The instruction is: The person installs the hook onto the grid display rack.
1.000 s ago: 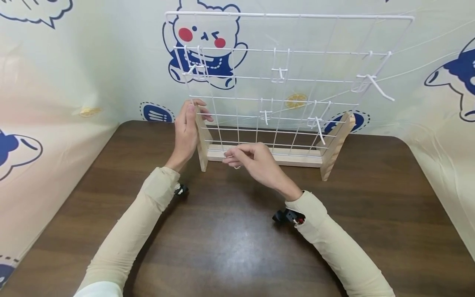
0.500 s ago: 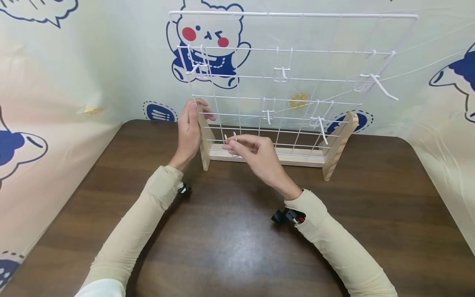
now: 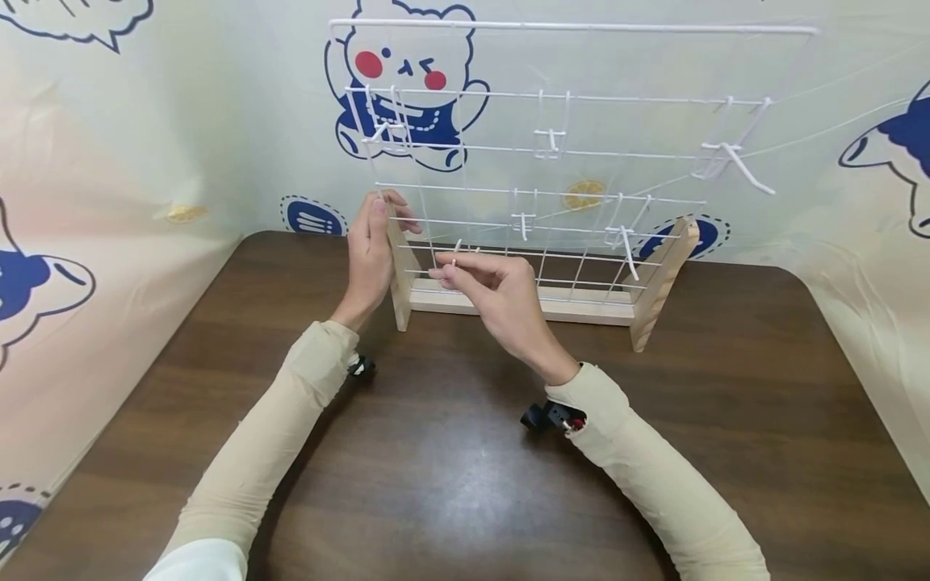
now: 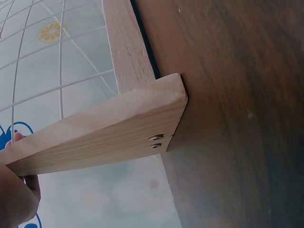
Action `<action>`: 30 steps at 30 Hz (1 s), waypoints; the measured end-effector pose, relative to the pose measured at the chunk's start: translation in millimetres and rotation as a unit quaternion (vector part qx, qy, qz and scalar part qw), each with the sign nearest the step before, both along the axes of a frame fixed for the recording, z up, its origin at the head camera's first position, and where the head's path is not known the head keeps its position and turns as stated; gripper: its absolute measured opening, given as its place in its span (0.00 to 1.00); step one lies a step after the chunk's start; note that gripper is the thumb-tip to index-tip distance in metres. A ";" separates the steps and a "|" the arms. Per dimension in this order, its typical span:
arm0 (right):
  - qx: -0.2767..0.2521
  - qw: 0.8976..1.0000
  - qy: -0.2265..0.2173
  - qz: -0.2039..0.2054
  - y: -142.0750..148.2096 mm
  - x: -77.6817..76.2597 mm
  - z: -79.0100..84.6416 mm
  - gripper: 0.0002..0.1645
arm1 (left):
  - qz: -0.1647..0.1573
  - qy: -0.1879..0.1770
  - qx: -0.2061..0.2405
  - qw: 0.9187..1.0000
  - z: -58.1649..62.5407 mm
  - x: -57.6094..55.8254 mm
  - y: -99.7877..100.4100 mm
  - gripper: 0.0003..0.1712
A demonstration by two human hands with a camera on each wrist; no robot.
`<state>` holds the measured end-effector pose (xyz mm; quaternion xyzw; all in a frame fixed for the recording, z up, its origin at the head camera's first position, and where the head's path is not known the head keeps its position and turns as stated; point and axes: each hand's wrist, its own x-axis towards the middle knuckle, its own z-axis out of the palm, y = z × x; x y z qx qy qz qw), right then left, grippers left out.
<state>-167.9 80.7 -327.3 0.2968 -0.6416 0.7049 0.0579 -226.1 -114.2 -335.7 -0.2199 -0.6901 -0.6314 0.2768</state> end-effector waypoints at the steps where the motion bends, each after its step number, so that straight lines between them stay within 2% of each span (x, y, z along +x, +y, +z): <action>1: -0.001 1.000 0.001 0.002 -0.6 -0.7 0.4 0.14 | 0.003 0.000 0.001 1.000 -0.3 -0.1 -0.6 0.17; 16: 0.015 1.000 0.001 -0.002 -0.6 -7.2 1.9 0.13 | 0.000 0.002 -0.004 1.000 -0.1 -1.9 -0.3 0.17; 30: 0.039 0.999 0.035 -0.005 -11.9 -19.6 13.8 0.11 | 0.001 0.000 -0.013 1.000 1.8 -0.5 -1.2 0.17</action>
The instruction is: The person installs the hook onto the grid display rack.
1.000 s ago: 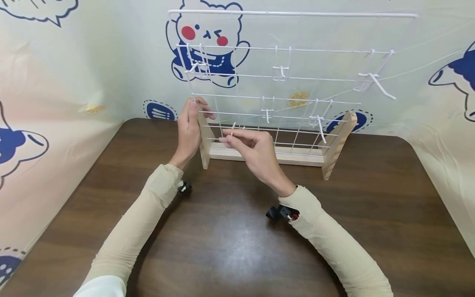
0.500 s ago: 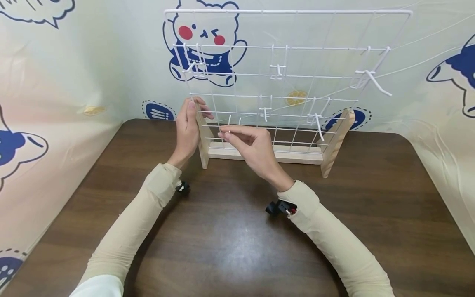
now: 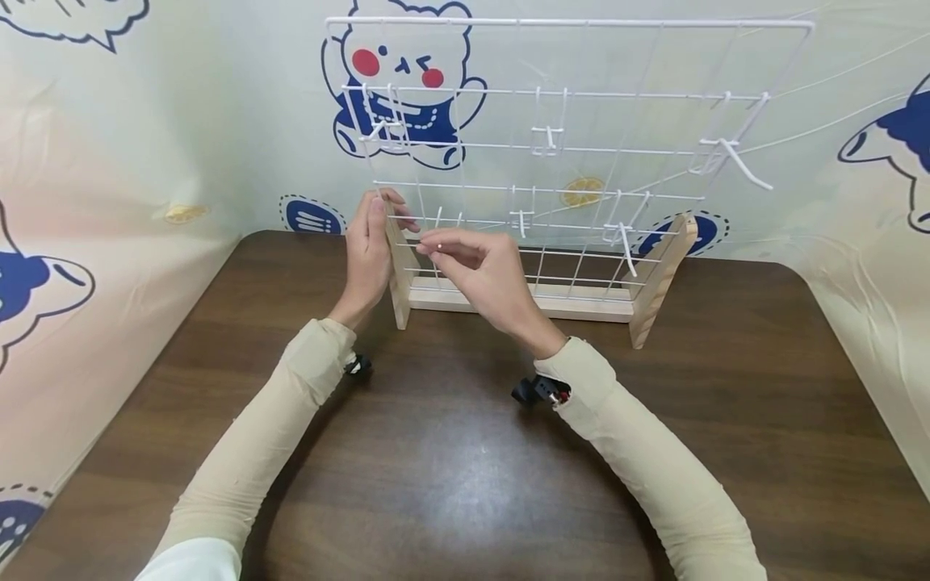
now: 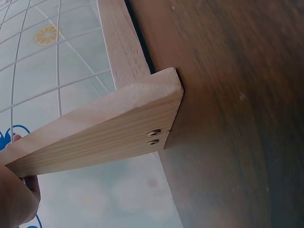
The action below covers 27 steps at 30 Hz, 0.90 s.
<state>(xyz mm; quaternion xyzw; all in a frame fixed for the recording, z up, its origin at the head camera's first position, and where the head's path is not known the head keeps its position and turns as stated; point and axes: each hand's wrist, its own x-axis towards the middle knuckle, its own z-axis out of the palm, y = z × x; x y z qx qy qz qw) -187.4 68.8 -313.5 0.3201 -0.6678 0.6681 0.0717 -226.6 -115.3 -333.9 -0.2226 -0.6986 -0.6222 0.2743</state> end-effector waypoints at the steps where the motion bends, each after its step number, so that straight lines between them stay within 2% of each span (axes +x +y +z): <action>1: 0.001 1.000 0.002 0.000 -0.5 -1.0 0.7 0.11 | 0.001 0.000 -0.001 1.000 -0.1 0.2 0.1 0.17; 6: 0.013 1.000 0.008 -0.015 -2.4 -3.8 4.5 0.10 | 0.001 -0.002 -0.001 1.000 -0.7 -0.6 1.0 0.17; 13: 0.042 0.999 -0.005 -0.029 -5.6 8.7 26.2 0.10 | 0.006 -0.007 0.003 1.000 -1.6 -0.5 1.0 0.17; 18: 0.062 0.997 -0.003 -0.037 -7.2 7.2 27.1 0.10 | 0.004 -0.001 0.005 1.000 -1.8 -1.5 -0.3 0.18; 27: 0.081 0.996 0.001 -0.038 -7.8 4.1 15.9 0.08 | 0.003 0.004 0.001 1.000 -1.6 -1.0 -0.4 0.17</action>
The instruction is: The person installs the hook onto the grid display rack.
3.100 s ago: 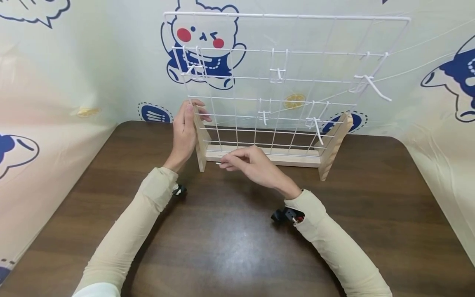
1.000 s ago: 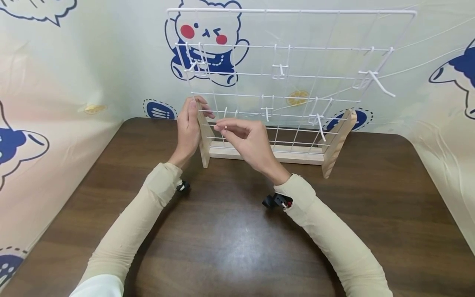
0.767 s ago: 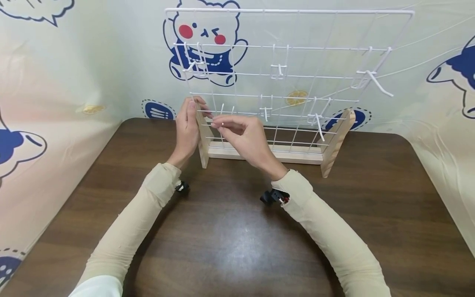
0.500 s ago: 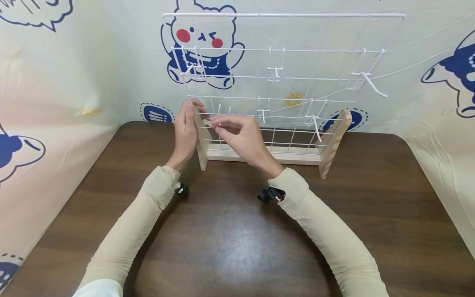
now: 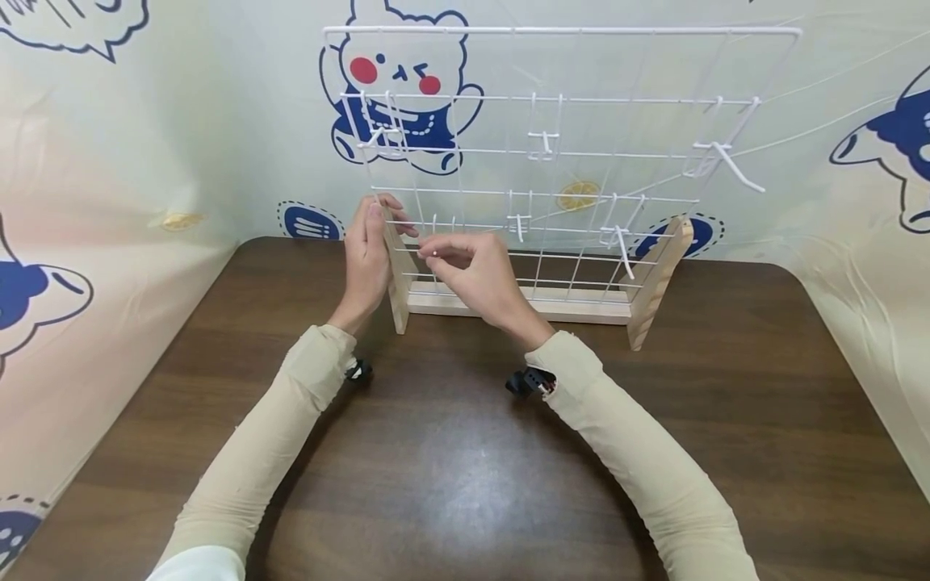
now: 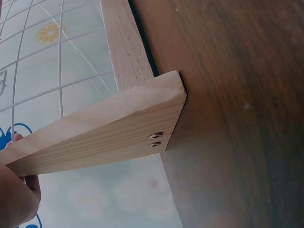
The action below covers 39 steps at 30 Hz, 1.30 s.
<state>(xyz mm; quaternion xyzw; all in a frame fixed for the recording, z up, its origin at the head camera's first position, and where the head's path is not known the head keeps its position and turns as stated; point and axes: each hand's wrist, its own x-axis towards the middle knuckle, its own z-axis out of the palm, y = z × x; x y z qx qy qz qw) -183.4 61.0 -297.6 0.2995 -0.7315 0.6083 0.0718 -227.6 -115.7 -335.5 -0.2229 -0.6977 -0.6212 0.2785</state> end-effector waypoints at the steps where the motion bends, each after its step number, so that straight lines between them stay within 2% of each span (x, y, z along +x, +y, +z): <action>1: 0.004 1.000 0.000 -0.001 0.3 0.3 -1.3 0.08 | 0.001 0.000 0.000 1.000 0.1 0.3 0.5 0.17; 12: 0.011 1.000 -0.022 -0.004 3.4 5.9 -14.0 0.09 | 0.008 -0.013 -0.006 1.000 -0.5 1.9 -1.1 0.17; 21: 0.044 0.996 -0.036 0.064 15.7 8.1 -13.7 0.17 | 0.004 -0.014 -0.009 1.000 1.0 1.8 -0.1 0.17; 27: 0.044 0.994 -0.048 0.085 22.8 2.3 -25.2 0.23 | 0.001 0.001 -0.007 1.000 1.7 1.7 1.4 0.17; 32: 0.038 0.995 -0.035 0.086 27.6 -3.9 -35.2 0.26 | -0.002 0.002 -0.008 1.000 2.1 0.8 2.0 0.17; 35: 0.039 0.995 -0.020 0.092 30.2 0.7 -34.7 0.26 | -0.004 -0.006 -0.005 1.000 1.5 0.8 1.3 0.17; 39: 0.043 0.996 0.001 0.079 34.6 11.2 -32.5 0.26 | -0.008 -0.012 -0.006 1.000 0.1 0.2 -1.3 0.17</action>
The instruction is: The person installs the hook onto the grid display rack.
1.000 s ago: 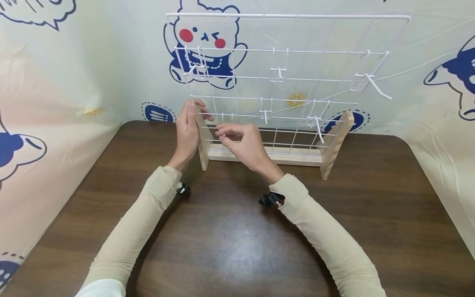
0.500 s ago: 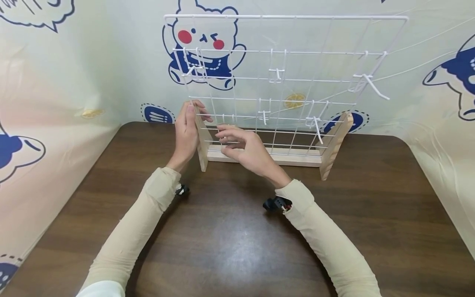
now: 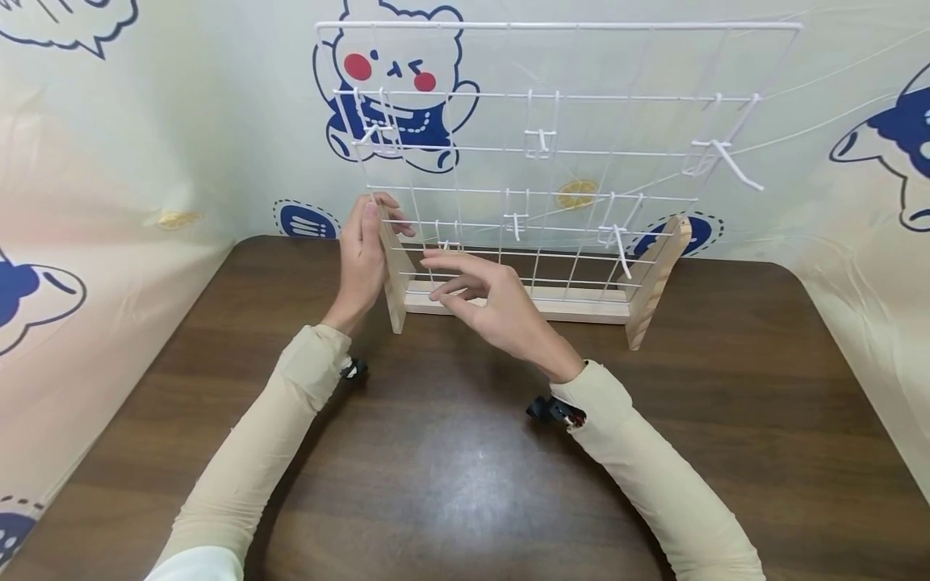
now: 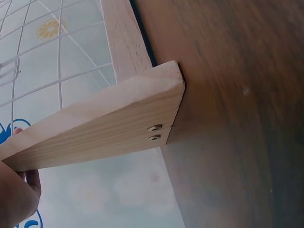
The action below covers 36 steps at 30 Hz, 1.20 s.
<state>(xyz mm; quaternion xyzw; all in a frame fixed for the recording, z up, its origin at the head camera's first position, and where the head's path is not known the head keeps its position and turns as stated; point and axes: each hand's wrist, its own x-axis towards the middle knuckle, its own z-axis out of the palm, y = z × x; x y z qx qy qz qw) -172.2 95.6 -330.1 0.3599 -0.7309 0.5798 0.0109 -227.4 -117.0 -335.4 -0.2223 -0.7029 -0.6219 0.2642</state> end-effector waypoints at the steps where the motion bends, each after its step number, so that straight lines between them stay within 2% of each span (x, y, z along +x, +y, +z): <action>1: 0.000 1.000 0.005 -0.005 1.8 2.5 0.9 0.26 | -0.001 0.000 -0.001 1.000 -0.2 -0.5 -0.6 0.17; 6: 0.014 0.999 0.018 -0.025 14.0 14.1 5.4 0.26 | -0.010 -0.006 -0.001 1.000 -4.6 -3.8 -4.5 0.18; 9: 0.033 0.998 0.023 -0.037 24.1 19.2 5.9 0.25 | -0.017 -0.012 -0.011 1.000 -13.2 -13.0 -12.3 0.19; 13: 0.063 0.996 0.035 -0.057 41.1 24.0 1.2 0.24 | -0.012 -0.032 -0.062 0.998 -19.7 -24.3 -28.8 0.20; 16: 0.083 0.992 0.046 -0.078 55.6 25.8 -5.8 0.24 | 0.011 -0.049 -0.127 0.991 -15.5 -23.4 -40.8 0.21; 21: 0.103 0.987 0.053 -0.113 82.4 30.4 -18.3 0.25 | 0.036 -0.062 -0.219 0.973 -12.2 -11.7 -58.5 0.23; 26: 0.125 0.979 0.042 -0.158 107.9 37.6 -25.8 0.26 | 0.040 -0.061 -0.262 0.962 -15.0 6.7 -73.5 0.30; 31: 0.142 0.969 0.044 -0.198 131.0 41.9 -30.7 0.27 | 0.058 -0.049 -0.314 0.947 -16.4 25.3 -83.5 0.35; 34: 0.164 0.957 0.076 -0.228 144.1 43.8 -31.6 0.28 | 0.065 -0.040 -0.339 0.938 -17.5 35.4 -84.8 0.37; 36: 0.188 0.942 0.114 -0.254 152.3 45.5 -31.4 0.29 | 0.071 -0.034 -0.354 0.932 -18.4 41.7 -84.0 0.38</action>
